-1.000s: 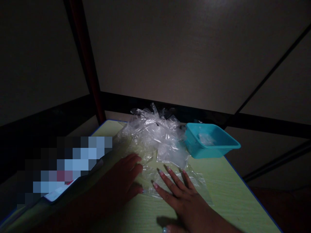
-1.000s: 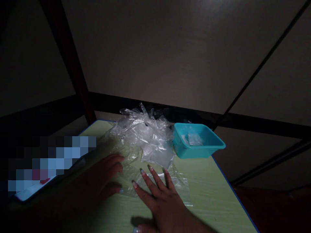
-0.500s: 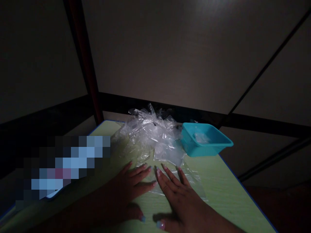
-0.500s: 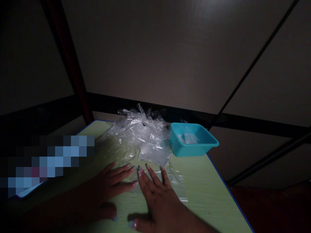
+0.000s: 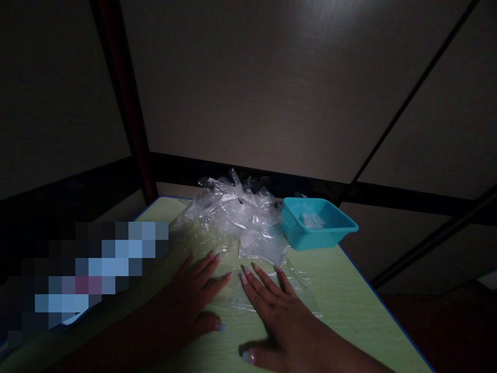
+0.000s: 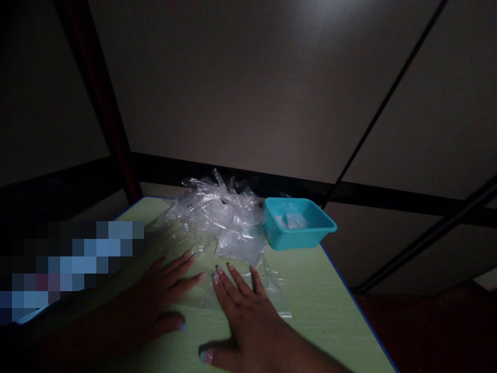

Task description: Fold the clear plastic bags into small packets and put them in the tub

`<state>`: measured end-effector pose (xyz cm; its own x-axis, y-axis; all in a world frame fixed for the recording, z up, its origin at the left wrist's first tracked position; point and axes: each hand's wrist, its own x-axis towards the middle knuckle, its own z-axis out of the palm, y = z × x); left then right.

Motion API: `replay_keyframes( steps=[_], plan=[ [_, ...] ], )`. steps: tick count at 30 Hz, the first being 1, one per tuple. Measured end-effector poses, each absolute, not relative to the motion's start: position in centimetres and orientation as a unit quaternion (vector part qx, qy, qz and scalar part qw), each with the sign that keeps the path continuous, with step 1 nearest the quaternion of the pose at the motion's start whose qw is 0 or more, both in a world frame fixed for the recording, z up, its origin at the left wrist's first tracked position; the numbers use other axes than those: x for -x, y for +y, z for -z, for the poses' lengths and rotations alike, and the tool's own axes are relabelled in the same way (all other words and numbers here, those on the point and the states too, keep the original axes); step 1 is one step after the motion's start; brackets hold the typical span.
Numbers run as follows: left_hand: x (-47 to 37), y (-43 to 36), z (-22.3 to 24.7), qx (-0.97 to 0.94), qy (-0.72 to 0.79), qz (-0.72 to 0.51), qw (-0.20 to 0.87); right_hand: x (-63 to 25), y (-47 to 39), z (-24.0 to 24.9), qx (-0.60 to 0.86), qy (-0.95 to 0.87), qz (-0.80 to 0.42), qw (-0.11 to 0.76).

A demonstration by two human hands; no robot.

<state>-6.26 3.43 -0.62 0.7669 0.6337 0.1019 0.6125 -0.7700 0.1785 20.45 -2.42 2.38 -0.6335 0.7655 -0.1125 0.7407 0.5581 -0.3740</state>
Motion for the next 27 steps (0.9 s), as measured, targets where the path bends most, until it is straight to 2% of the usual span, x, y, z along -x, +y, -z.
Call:
replay_keyframes(
  steps=[10, 19, 27],
  plan=[
    [5.6, 3.6, 0.0, -0.958, 0.244, -0.041, 0.146, -21.1, -1.5, -0.5, 0.397, -0.905, -0.148, 0.043],
    [5.9, 3.6, -1.0, -0.953, 0.263, -0.034, 0.147, -21.3, -1.6, -1.1, 0.416, -0.903, -0.091, 0.052],
    [5.6, 2.5, -2.8, -0.940, 0.303, -0.065, 0.142, -22.3, -0.3, 1.6, 0.380, -0.923, -0.019, 0.050]
  ],
)
